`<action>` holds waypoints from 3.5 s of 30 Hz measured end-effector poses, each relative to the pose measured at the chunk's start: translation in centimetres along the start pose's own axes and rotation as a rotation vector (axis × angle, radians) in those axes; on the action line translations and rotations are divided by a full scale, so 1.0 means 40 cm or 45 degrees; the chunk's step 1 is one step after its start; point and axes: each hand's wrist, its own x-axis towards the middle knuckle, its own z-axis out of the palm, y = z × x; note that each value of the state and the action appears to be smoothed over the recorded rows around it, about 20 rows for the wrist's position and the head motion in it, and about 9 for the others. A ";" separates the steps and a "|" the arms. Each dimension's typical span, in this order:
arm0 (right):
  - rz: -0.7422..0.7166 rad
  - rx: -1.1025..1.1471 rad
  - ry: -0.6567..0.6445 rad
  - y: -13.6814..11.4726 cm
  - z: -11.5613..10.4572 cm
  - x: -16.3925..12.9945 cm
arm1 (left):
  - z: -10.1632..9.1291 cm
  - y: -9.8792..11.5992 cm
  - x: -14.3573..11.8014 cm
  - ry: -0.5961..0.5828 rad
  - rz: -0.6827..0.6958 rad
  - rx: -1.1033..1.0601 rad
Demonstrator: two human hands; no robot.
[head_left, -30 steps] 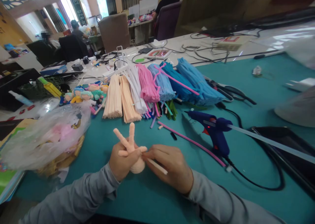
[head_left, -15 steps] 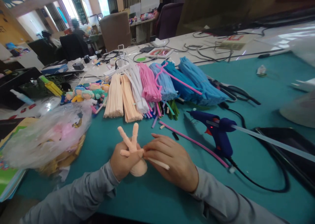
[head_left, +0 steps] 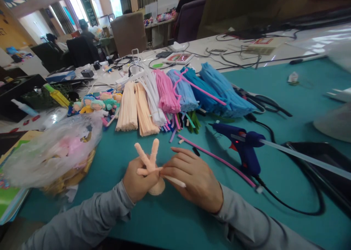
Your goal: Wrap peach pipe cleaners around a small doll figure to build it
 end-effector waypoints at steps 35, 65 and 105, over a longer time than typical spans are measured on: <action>1.576 1.786 -0.269 -0.007 0.011 0.017 | -0.001 -0.005 -0.019 -0.167 0.440 -0.179; 0.331 0.251 0.058 -0.029 0.030 -0.005 | 0.001 -0.004 -0.006 0.165 -0.105 -0.330; 1.026 1.100 -0.405 0.015 -0.017 0.018 | 0.000 -0.021 -0.009 -0.179 0.232 0.070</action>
